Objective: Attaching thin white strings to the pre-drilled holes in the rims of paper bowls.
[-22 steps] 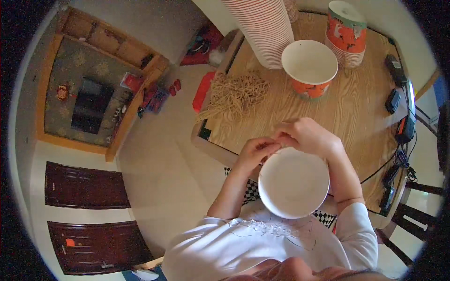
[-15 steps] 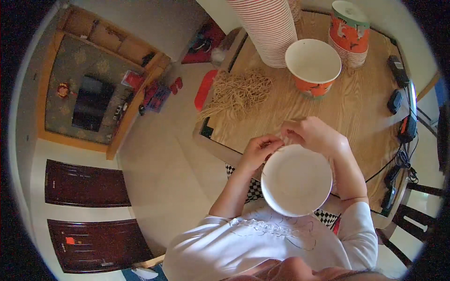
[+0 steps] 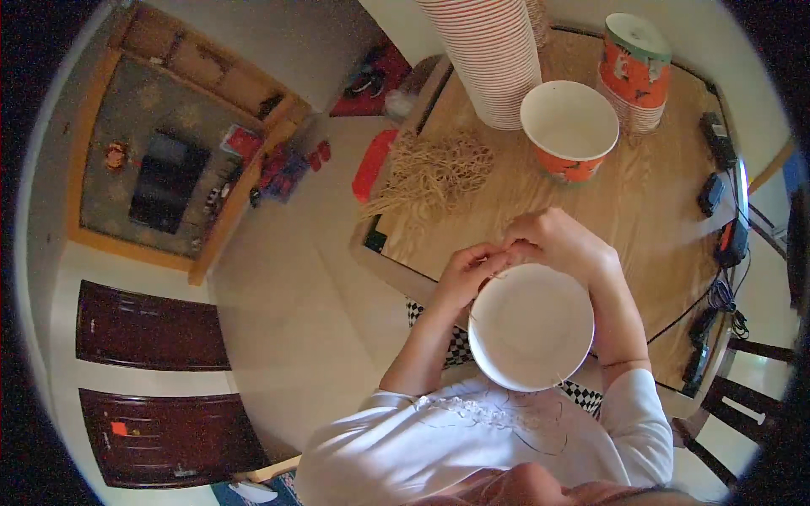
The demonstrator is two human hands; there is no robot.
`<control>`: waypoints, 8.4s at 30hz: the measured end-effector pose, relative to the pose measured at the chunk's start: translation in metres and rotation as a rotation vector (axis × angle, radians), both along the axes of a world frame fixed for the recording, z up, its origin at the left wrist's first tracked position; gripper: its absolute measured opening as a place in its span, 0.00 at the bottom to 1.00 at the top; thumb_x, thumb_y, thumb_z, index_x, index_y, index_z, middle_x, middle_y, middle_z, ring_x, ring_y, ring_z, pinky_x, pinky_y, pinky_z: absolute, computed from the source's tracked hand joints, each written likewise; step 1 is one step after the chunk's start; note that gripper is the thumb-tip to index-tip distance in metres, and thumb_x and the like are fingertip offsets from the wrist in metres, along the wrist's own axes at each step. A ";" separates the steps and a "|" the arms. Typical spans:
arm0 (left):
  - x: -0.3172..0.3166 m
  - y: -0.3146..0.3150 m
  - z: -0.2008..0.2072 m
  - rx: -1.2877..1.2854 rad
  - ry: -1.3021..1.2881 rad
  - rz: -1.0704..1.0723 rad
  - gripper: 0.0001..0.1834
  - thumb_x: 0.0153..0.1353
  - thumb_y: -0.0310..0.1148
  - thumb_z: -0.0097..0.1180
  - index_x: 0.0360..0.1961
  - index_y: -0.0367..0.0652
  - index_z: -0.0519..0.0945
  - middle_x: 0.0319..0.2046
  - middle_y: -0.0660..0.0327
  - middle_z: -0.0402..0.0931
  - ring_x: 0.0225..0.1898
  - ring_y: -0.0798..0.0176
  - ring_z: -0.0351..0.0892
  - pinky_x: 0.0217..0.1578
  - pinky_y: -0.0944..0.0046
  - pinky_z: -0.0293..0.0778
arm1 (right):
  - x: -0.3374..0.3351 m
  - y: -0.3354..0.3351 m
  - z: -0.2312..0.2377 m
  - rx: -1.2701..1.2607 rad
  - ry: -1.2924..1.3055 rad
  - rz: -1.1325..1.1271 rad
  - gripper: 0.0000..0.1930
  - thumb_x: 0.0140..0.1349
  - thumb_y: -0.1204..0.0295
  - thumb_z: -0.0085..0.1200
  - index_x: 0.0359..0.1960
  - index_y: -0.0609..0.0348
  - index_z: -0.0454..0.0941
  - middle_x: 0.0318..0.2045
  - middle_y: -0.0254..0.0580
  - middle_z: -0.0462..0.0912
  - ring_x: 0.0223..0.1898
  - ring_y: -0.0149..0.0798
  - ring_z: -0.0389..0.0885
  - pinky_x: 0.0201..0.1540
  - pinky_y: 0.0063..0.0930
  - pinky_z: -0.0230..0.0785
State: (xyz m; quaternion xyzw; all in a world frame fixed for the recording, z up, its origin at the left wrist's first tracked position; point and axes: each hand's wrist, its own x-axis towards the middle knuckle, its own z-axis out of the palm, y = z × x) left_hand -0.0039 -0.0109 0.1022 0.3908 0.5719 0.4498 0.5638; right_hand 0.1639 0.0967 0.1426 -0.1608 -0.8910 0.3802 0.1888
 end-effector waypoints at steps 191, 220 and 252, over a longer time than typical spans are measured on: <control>-0.013 -0.015 0.007 0.230 0.077 -0.015 0.18 0.53 0.19 0.58 0.44 0.41 0.69 0.33 0.65 0.74 0.36 0.73 0.74 0.38 0.73 0.72 | -0.010 -0.022 0.000 -0.207 0.005 -0.060 0.14 0.48 0.77 0.59 0.35 0.59 0.67 0.26 0.43 0.78 0.31 0.42 0.81 0.33 0.33 0.71; -0.014 -0.018 0.007 0.256 0.230 0.065 0.08 0.54 0.23 0.59 0.35 0.38 0.75 0.31 0.65 0.76 0.35 0.73 0.76 0.38 0.72 0.74 | -0.010 -0.022 -0.001 -0.216 0.054 -0.070 0.14 0.51 0.72 0.58 0.37 0.55 0.67 0.27 0.46 0.80 0.33 0.52 0.79 0.33 0.41 0.70; -0.009 -0.018 0.014 0.248 0.115 0.128 0.09 0.52 0.19 0.58 0.33 0.38 0.71 0.31 0.64 0.75 0.35 0.73 0.75 0.38 0.73 0.74 | -0.013 -0.022 -0.008 -0.251 0.020 -0.093 0.08 0.50 0.72 0.60 0.29 0.61 0.77 0.24 0.43 0.80 0.28 0.38 0.80 0.32 0.30 0.71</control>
